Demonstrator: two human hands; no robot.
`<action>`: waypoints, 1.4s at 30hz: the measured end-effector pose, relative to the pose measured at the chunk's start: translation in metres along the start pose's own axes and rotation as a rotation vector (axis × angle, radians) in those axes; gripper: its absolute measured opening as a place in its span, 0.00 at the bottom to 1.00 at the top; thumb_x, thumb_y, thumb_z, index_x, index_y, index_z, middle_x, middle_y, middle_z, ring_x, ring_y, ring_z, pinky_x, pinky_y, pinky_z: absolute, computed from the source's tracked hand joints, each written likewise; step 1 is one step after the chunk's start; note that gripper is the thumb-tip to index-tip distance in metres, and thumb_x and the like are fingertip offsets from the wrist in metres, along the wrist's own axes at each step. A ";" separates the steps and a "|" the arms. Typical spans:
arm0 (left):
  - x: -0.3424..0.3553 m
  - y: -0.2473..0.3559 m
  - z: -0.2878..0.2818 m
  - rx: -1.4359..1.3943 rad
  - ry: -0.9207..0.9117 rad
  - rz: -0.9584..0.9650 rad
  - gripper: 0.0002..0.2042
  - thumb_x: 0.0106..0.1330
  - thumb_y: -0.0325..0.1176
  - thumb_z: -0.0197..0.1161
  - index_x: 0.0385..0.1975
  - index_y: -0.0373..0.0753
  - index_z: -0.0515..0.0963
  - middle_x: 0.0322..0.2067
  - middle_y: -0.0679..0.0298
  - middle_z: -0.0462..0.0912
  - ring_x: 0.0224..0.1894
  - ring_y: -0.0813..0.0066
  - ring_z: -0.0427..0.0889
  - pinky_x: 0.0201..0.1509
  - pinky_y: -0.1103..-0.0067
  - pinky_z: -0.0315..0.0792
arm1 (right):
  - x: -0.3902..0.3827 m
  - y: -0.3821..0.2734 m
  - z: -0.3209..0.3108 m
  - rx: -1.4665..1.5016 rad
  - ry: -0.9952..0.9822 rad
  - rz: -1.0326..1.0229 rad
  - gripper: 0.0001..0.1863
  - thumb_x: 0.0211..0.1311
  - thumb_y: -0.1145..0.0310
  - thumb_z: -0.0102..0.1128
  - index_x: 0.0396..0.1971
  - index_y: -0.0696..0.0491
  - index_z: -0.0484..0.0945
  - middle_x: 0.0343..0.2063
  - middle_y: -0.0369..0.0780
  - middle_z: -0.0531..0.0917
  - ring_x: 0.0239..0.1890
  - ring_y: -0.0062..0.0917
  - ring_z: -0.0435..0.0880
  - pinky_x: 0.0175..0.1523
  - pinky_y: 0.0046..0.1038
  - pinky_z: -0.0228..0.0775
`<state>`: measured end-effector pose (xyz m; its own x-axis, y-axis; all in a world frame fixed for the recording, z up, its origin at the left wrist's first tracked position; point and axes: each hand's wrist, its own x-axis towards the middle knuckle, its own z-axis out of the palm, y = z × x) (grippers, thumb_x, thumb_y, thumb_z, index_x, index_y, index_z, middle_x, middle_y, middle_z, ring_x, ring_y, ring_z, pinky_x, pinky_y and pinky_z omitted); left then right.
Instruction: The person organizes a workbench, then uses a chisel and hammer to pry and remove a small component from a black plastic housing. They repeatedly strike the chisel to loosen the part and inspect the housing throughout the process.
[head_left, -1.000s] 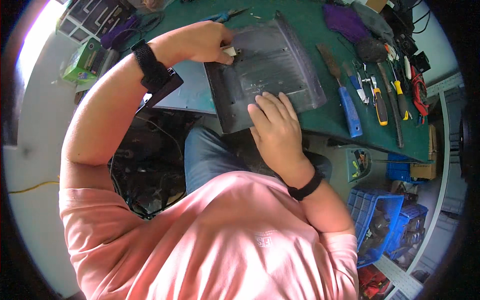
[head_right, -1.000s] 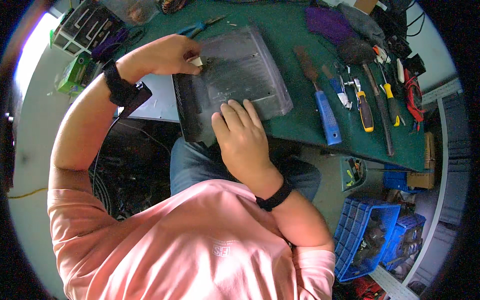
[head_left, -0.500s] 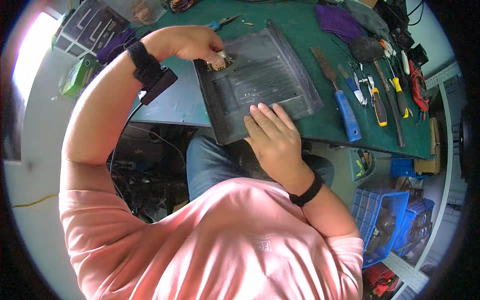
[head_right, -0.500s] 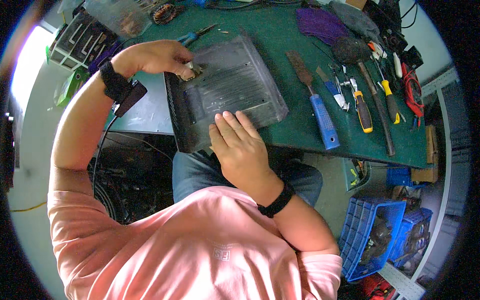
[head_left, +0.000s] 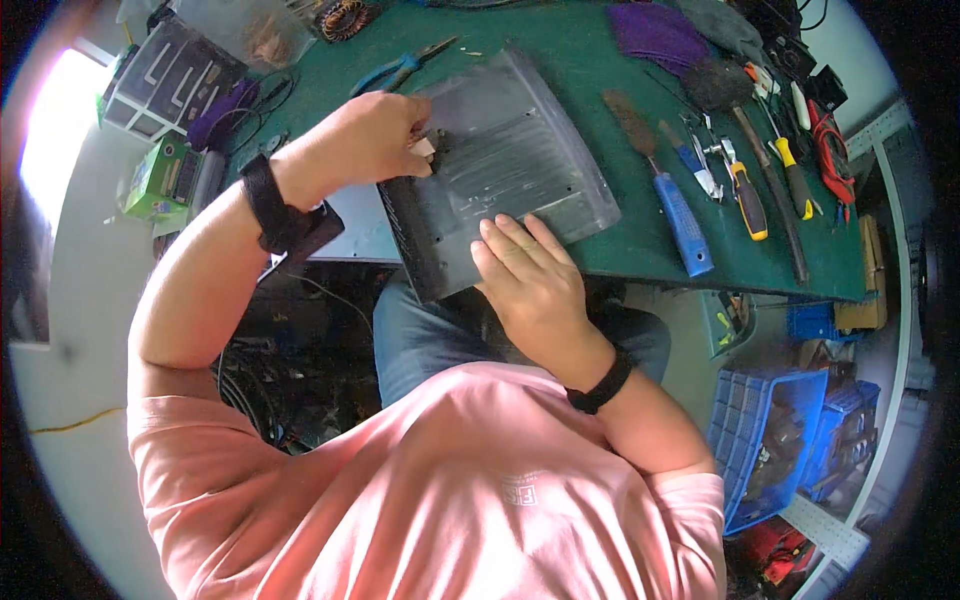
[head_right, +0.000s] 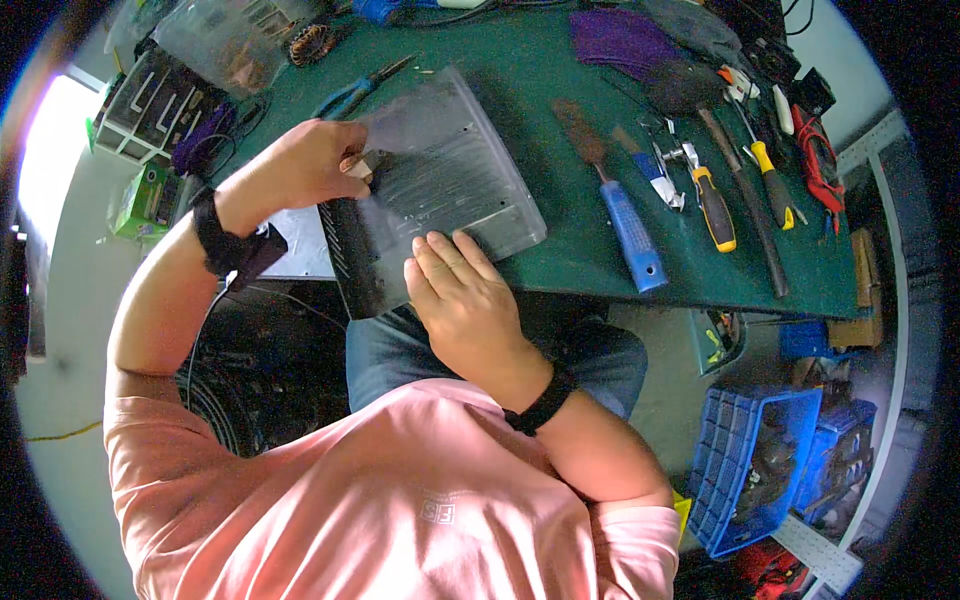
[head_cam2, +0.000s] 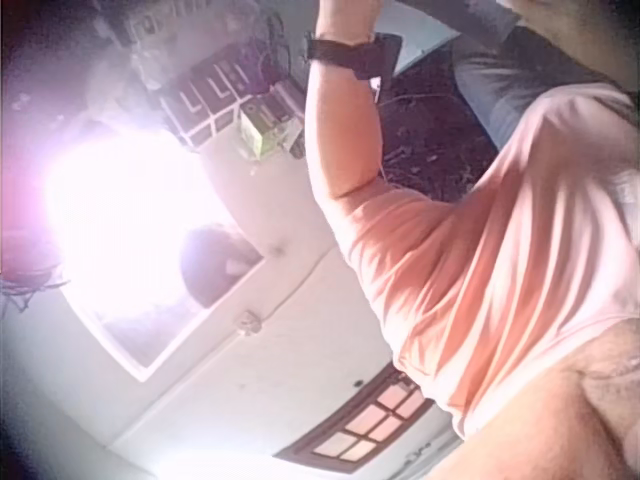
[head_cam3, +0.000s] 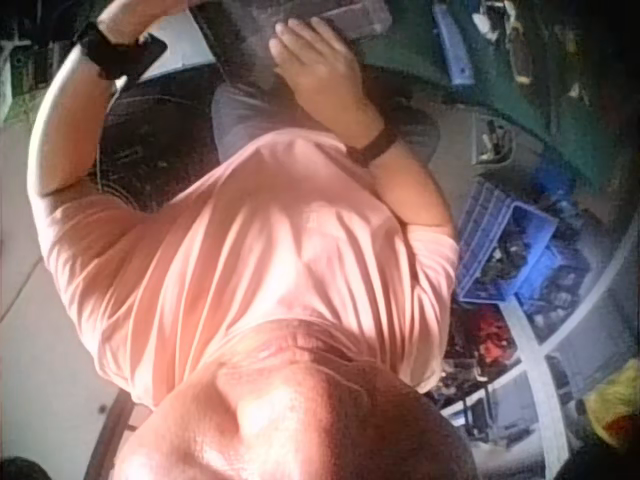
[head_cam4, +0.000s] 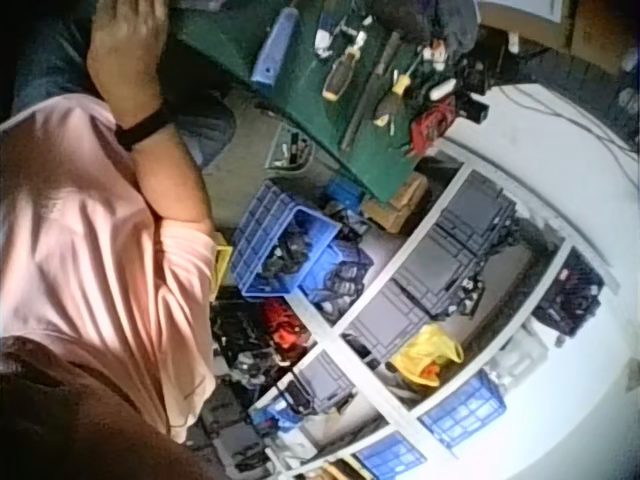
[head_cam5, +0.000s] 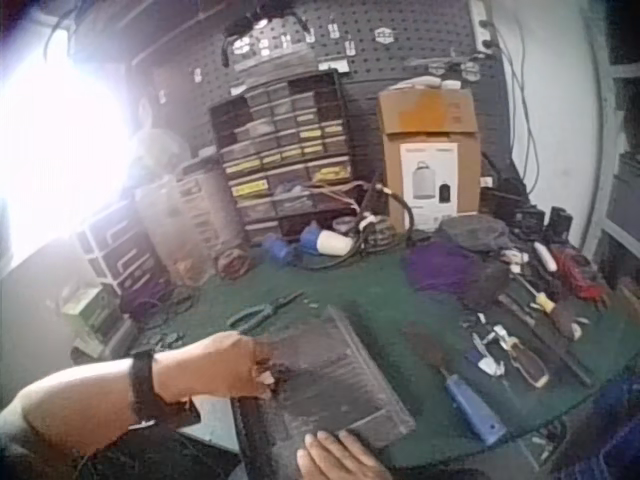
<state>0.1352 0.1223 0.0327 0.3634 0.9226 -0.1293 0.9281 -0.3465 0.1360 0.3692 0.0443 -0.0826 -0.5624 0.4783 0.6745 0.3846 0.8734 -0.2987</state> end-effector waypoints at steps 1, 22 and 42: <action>-0.002 0.005 0.002 0.056 0.057 -0.019 0.17 0.51 0.40 0.71 0.31 0.34 0.75 0.24 0.49 0.78 0.31 0.48 0.79 0.35 0.62 0.70 | 0.000 0.000 0.000 0.003 0.005 0.005 0.16 0.53 0.70 0.55 0.41 0.62 0.77 0.47 0.51 0.80 0.53 0.41 0.78 0.64 0.44 0.64; 0.020 -0.014 -0.019 0.121 -0.147 -0.005 0.15 0.51 0.39 0.67 0.25 0.31 0.76 0.25 0.46 0.78 0.32 0.45 0.79 0.36 0.62 0.71 | 0.000 -0.001 0.001 0.029 0.041 0.016 0.15 0.55 0.70 0.53 0.40 0.61 0.77 0.48 0.50 0.80 0.55 0.40 0.77 0.64 0.43 0.64; 0.038 -0.033 -0.032 -0.030 -0.358 0.058 0.19 0.49 0.41 0.71 0.37 0.36 0.81 0.26 0.57 0.82 0.29 0.66 0.80 0.34 0.71 0.72 | 0.003 -0.004 -0.003 0.024 0.026 0.036 0.15 0.56 0.68 0.54 0.40 0.61 0.79 0.48 0.49 0.80 0.55 0.38 0.77 0.65 0.41 0.63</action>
<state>0.1157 0.1740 0.0543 0.4252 0.7820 -0.4556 0.9044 -0.3865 0.1808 0.3681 0.0419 -0.0777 -0.5292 0.5071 0.6803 0.3860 0.8579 -0.3392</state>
